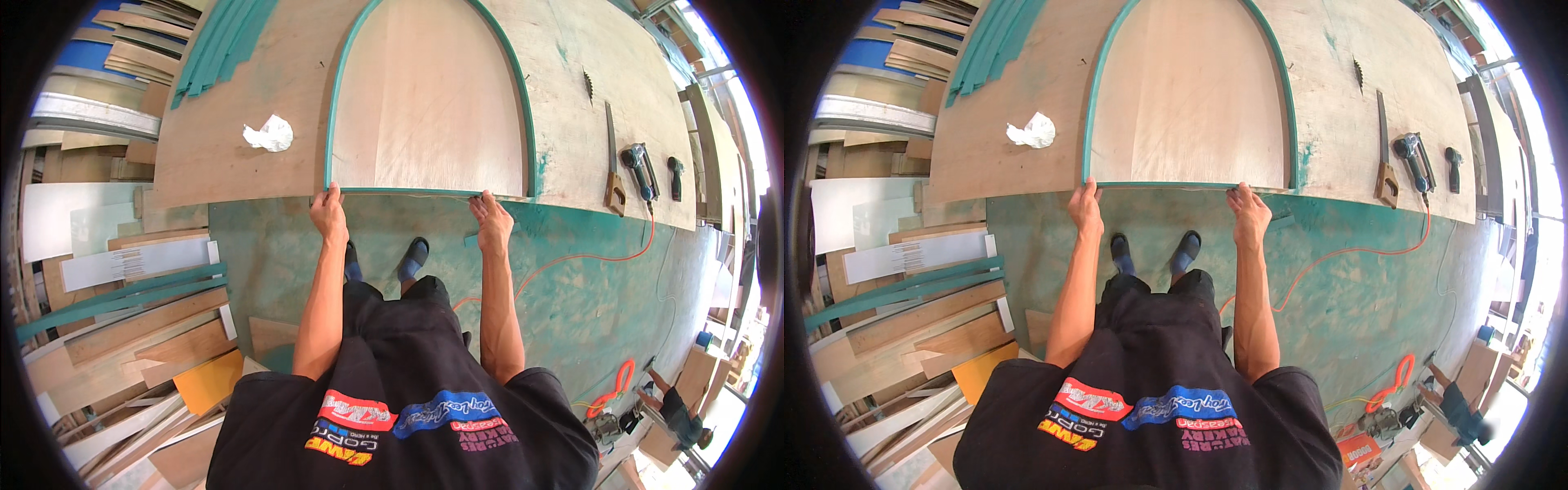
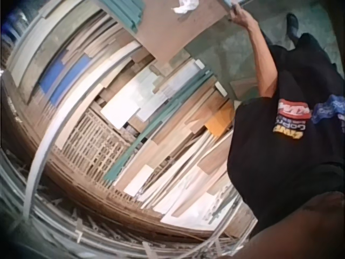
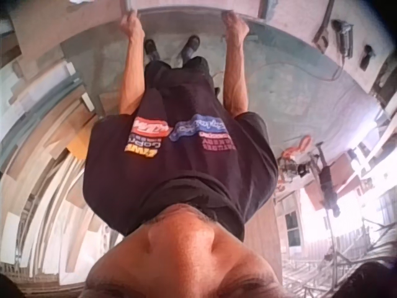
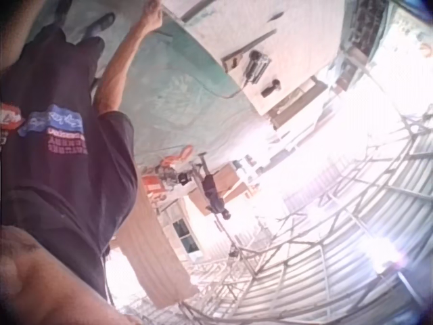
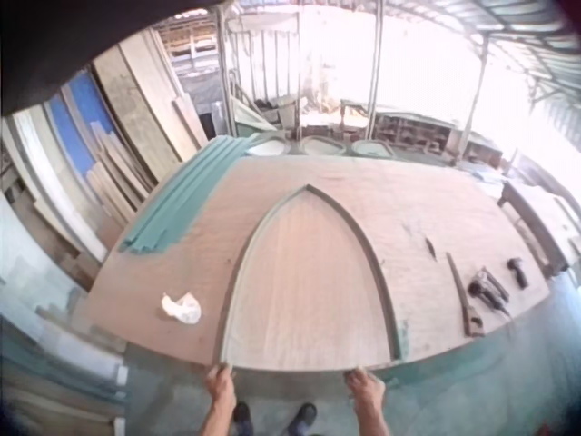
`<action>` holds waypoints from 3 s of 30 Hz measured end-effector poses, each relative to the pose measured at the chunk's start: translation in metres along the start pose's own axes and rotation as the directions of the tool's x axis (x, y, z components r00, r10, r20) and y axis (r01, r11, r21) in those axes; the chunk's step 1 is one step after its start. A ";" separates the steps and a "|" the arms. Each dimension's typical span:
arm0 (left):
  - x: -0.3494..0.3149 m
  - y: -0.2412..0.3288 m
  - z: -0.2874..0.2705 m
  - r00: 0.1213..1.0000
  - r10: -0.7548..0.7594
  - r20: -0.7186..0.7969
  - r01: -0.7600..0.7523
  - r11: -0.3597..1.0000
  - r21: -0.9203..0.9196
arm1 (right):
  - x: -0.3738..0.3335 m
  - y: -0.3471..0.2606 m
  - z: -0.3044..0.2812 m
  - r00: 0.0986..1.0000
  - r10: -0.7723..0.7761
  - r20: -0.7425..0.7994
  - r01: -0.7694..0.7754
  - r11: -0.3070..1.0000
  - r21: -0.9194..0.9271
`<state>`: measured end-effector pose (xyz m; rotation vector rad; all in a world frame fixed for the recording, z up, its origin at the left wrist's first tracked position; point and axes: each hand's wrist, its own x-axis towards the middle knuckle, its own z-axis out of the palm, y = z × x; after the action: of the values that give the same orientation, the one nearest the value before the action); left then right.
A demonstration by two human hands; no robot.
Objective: The person constructs an arched wooden frame by aligning a flexible green trim piece around a wooden template, securing it with a pneumatic nail gun, and sawing off the excess trim with a hand saw.
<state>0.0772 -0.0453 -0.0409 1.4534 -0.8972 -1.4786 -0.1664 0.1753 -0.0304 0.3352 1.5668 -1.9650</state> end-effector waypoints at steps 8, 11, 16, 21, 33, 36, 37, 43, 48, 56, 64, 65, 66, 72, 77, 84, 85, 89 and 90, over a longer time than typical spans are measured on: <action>-0.003 0.003 0.009 0.998 -0.029 -0.055 0.029 1.000 -0.004 | 0.005 0.011 0.005 0.996 -0.050 -0.068 0.054 0.997 0.059; -0.001 0.002 0.009 0.997 -0.026 -0.070 0.025 1.000 -0.010 | 0.010 0.018 0.006 0.993 -0.092 -0.075 0.100 0.990 0.103; 0.005 0.004 0.001 1.000 -0.029 0.004 0.028 0.997 0.078 | 0.010 0.026 0.011 0.988 -0.073 -0.135 0.097 0.979 0.181; 0.019 0.000 -0.005 0.998 -0.063 0.024 0.062 0.998 0.011 | 0.000 0.024 0.019 0.995 -0.016 -0.100 0.032 0.987 0.160; 0.008 -0.003 0.011 0.991 -0.108 -0.082 0.095 0.984 -0.153 | -0.016 0.049 0.065 0.994 0.089 0.057 -0.092 0.994 0.051; 0.012 -0.007 0.006 0.993 -0.078 -0.088 0.064 0.987 -0.151 | -0.023 0.055 0.079 0.994 0.062 0.094 -0.070 0.994 0.079; 0.009 -0.009 0.008 0.996 -0.066 -0.059 0.058 0.990 -0.132 | -0.017 0.055 0.074 0.995 0.053 0.089 -0.059 0.996 0.065; 0.024 -0.017 0.009 0.986 -0.022 -0.164 0.040 0.993 0.108 | -0.019 0.057 0.082 0.994 0.053 0.099 -0.066 0.990 0.123; 0.014 -0.018 0.033 0.974 -0.179 -0.141 0.195 0.975 0.109 | -0.013 0.058 0.068 0.997 0.035 0.075 -0.044 0.992 0.116; -0.063 0.014 0.032 0.793 0.606 -0.062 -0.268 0.438 0.858 | -0.013 0.055 0.068 0.999 0.038 0.006 -0.039 0.992 0.118; -0.050 0.011 0.081 0.262 0.251 0.932 -0.962 -0.006 0.272 | -0.020 0.058 0.077 0.993 0.075 0.090 -0.086 0.989 0.123; -0.047 0.007 0.085 0.268 0.239 0.933 -0.961 0.000 0.277 | -0.018 0.057 0.078 0.994 0.083 0.073 -0.090 0.991 0.102; -0.047 0.001 0.084 0.161 0.326 0.932 -0.981 -0.050 0.187 | -0.016 0.057 0.079 0.992 0.118 0.050 -0.120 0.991 0.053; -0.055 -0.005 0.090 0.216 0.297 0.930 -0.968 -0.061 0.244 | -0.030 0.036 0.044 0.934 0.183 0.306 -0.151 0.981 -0.124; -0.065 -0.010 0.089 0.242 0.334 0.911 -0.952 -0.098 0.289 | -0.009 -0.049 -0.108 0.749 0.270 0.605 -0.100 0.949 -0.298; -0.070 -0.019 0.098 0.331 0.285 0.900 -0.922 -0.108 0.373 | 0.194 -0.267 -0.348 0.663 -0.748 0.020 0.481 0.406 -0.777; -0.074 -0.019 0.100 0.322 0.268 0.908 -0.926 -0.109 0.360 | 0.216 -0.296 -0.359 0.631 -0.776 0.011 0.414 0.325 -0.850; -0.074 -0.014 0.105 0.306 0.268 0.913 -0.929 -0.123 0.348 | 0.302 -0.356 -0.352 0.599 -0.756 0.263 0.308 -0.085 -0.948; -0.076 -0.012 0.099 0.316 0.280 0.907 -0.922 -0.133 0.363 | 0.323 -0.358 -0.342 0.645 -0.707 0.291 0.254 -0.161 -0.954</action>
<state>-0.0256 0.0225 -0.0159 0.6620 -2.7954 -0.2967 -0.6896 0.4497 -0.0122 -0.7378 3.2445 -0.5673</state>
